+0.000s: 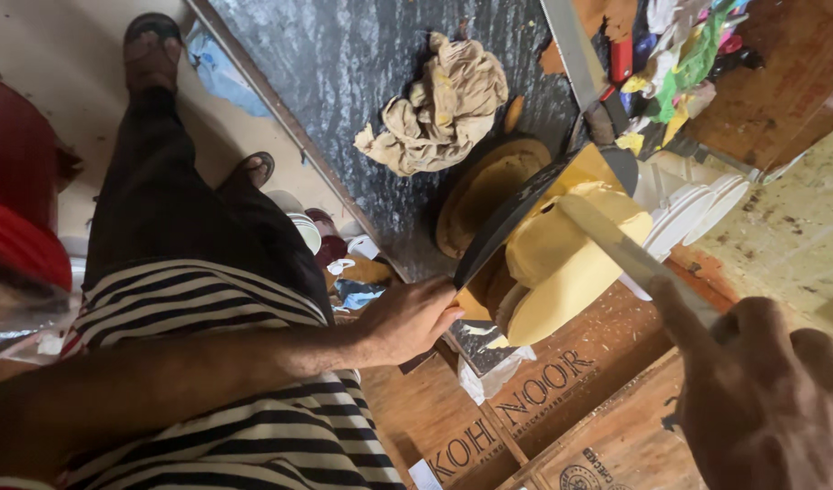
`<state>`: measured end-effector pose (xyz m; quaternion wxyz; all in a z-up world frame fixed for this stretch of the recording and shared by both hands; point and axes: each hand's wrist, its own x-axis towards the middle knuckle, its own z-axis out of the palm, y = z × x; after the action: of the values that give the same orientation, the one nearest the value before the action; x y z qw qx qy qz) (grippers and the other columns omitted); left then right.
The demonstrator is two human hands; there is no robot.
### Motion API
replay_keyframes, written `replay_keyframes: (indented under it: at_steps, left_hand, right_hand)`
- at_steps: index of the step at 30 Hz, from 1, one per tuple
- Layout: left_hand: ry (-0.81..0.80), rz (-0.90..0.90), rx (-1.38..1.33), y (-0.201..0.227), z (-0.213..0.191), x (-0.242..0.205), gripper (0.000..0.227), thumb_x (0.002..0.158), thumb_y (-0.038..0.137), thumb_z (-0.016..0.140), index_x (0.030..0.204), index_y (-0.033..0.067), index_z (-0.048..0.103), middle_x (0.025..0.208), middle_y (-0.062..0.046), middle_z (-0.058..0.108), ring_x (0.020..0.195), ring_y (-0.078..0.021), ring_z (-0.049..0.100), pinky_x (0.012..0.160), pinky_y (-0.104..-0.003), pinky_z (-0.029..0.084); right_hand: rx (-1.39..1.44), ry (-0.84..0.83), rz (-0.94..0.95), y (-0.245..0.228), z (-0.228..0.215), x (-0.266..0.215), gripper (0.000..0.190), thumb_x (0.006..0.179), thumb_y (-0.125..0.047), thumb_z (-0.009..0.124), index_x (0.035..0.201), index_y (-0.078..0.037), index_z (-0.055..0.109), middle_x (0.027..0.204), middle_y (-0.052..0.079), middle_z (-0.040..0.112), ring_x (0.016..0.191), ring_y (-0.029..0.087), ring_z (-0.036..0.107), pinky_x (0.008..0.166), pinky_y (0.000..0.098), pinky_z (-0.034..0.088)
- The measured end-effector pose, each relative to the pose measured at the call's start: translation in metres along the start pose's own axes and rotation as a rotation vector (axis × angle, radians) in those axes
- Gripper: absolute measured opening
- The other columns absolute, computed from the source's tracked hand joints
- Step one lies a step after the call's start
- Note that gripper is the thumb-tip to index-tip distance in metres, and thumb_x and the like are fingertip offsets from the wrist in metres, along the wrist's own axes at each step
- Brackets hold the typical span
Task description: The person spreads a yellow compound onto a round object using a spatula. They repeatedly scoop the compound from the table and smooth it over the surface of the object, which is placed on a gold-colored square base.
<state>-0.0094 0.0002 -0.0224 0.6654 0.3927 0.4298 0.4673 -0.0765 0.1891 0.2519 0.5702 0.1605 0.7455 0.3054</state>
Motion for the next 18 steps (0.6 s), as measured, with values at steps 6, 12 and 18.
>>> replay_keyframes:
  at_steps: [6, 12, 18]
  left_hand:
    - [0.124, 0.059, -0.009, -0.004, 0.001, 0.008, 0.017, 0.105, 0.019, 0.053, 0.100, 0.0045, 0.059, 0.082, -0.005, 0.059, 0.052, -0.0125, 0.052, 0.041, -0.029, 0.046]
    - [0.234, 0.092, -0.009, 0.010, -0.029, 0.033, 0.021, 0.108, 0.020, 0.050, 0.092, 0.0062, 0.055, 0.080, -0.006, 0.060, 0.057, -0.0166, 0.058, 0.047, -0.034, 0.047]
    - [0.385, 0.266, 0.168, 0.002, -0.038, 0.051, 0.022, 0.111, 0.019, 0.054, 0.097, 0.0014, 0.054, 0.085, -0.013, 0.062, 0.075, -0.0278, 0.062, 0.062, -0.042, 0.051]
  right_hand:
    - [-0.110, 0.178, -0.048, -0.035, 0.036, -0.071, 0.049, 0.102, -0.017, 0.055, 0.145, -0.040, 0.064, 0.080, 0.001, 0.056, 0.060, 0.017, 0.053, 0.049, 0.0335, 0.048]
    - [-0.091, 0.480, 0.003, -0.092, 0.095, -0.129, 0.048, 0.090, -0.014, 0.064, 0.131, -0.033, 0.079, 0.088, -0.003, 0.064, 0.061, 0.013, 0.048, 0.050, 0.0272, 0.037]
    - [0.738, 0.471, 0.421, -0.147, 0.250, -0.229, 0.038, 0.096, -0.007, 0.071, 0.130, -0.024, 0.072, 0.108, 0.003, 0.071, 0.078, 0.015, 0.064, 0.064, 0.0329, 0.049]
